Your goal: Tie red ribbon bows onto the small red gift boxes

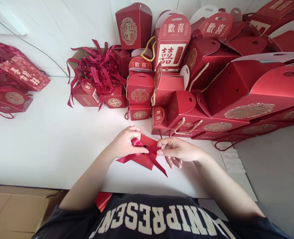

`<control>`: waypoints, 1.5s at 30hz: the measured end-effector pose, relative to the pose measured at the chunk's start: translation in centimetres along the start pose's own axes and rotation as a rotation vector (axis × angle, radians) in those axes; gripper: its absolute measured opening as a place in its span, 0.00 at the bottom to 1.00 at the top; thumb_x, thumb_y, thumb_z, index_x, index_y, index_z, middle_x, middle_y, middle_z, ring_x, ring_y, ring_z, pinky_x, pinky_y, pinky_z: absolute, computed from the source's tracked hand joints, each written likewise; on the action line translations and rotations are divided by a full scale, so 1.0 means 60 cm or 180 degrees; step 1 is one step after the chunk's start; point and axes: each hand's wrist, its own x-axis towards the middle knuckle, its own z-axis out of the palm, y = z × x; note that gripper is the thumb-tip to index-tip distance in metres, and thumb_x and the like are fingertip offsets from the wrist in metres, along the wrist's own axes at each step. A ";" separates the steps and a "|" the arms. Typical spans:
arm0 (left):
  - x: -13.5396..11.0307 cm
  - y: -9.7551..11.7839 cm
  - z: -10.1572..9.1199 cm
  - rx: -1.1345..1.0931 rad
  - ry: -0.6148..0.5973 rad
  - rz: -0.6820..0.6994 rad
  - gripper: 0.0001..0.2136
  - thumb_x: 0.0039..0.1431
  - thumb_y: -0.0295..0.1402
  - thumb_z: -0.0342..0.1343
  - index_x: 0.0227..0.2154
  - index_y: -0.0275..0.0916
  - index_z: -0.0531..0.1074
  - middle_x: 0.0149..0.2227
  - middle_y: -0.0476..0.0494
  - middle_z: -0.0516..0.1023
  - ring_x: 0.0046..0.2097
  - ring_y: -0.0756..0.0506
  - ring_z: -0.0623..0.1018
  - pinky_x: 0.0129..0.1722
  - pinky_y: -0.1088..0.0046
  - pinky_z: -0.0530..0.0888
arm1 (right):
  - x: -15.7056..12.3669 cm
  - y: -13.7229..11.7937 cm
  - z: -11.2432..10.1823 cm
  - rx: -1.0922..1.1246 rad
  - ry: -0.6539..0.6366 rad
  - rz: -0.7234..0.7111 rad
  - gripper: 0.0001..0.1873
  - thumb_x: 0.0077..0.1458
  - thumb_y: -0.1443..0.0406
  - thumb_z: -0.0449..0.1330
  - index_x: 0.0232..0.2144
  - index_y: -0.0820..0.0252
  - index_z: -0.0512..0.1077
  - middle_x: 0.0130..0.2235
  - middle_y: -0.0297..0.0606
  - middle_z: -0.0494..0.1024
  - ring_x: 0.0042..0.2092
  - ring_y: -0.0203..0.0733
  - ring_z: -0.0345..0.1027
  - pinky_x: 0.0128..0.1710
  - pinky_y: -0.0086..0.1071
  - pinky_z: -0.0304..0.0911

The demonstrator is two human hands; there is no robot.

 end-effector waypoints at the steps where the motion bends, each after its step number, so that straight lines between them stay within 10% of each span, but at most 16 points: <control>1: 0.000 0.000 0.000 -0.0004 -0.0016 -0.0026 0.25 0.43 0.47 0.69 0.19 0.38 0.57 0.46 0.42 0.72 0.46 0.41 0.76 0.45 0.64 0.72 | 0.002 -0.006 -0.003 -0.0087 -0.0023 0.0000 0.21 0.61 0.46 0.56 0.34 0.58 0.63 0.18 0.28 0.74 0.13 0.29 0.58 0.13 0.22 0.51; 9: 0.004 -0.009 -0.002 0.0009 -0.0243 0.0288 0.20 0.45 0.44 0.68 0.20 0.39 0.62 0.45 0.44 0.74 0.46 0.42 0.75 0.48 0.63 0.73 | 0.015 -0.077 -0.006 -0.2463 0.0835 -0.1407 0.24 0.68 0.52 0.49 0.24 0.60 0.63 0.24 0.29 0.62 0.26 0.30 0.53 0.27 0.27 0.51; 15: 0.002 -0.009 -0.001 0.0168 -0.0215 0.0242 0.20 0.44 0.44 0.69 0.19 0.38 0.64 0.44 0.43 0.73 0.45 0.42 0.75 0.45 0.63 0.73 | 0.044 -0.070 0.003 -0.3581 0.1469 -0.1178 0.24 0.70 0.53 0.45 0.29 0.60 0.70 0.29 0.33 0.66 0.27 0.34 0.54 0.26 0.30 0.43; 26: 0.006 -0.026 -0.031 -0.1066 -0.0848 0.0296 0.15 0.60 0.42 0.57 0.23 0.37 0.73 0.49 0.41 0.74 0.49 0.42 0.76 0.53 0.63 0.72 | 0.000 -0.058 0.037 -0.2336 0.2107 -0.1527 0.16 0.68 0.55 0.50 0.49 0.58 0.68 0.31 0.34 0.73 0.30 0.37 0.65 0.33 0.31 0.62; 31: 0.011 -0.038 -0.034 -0.1375 -0.0919 0.0213 0.18 0.62 0.46 0.54 0.25 0.37 0.75 0.50 0.37 0.75 0.50 0.40 0.75 0.51 0.61 0.73 | 0.008 -0.035 0.112 -0.3506 0.1431 -0.2581 0.13 0.66 0.59 0.54 0.36 0.59 0.76 0.50 0.43 0.75 0.52 0.46 0.66 0.53 0.41 0.62; 35: 0.010 -0.040 -0.033 -0.1370 -0.0777 0.0282 0.17 0.61 0.44 0.56 0.23 0.37 0.74 0.50 0.38 0.75 0.54 0.39 0.74 0.55 0.60 0.70 | 0.032 0.000 0.148 -0.4057 0.1166 -0.2599 0.15 0.68 0.62 0.51 0.45 0.62 0.75 0.63 0.43 0.66 0.65 0.49 0.53 0.68 0.54 0.40; 45: 0.012 -0.040 -0.015 -0.1284 -0.0048 0.0271 0.15 0.63 0.41 0.53 0.25 0.38 0.61 0.52 0.38 0.73 0.51 0.42 0.76 0.51 0.63 0.73 | -0.012 -0.005 0.115 -0.3206 0.0776 -0.2440 0.20 0.65 0.73 0.49 0.58 0.64 0.66 0.59 0.42 0.73 0.68 0.38 0.52 0.71 0.47 0.33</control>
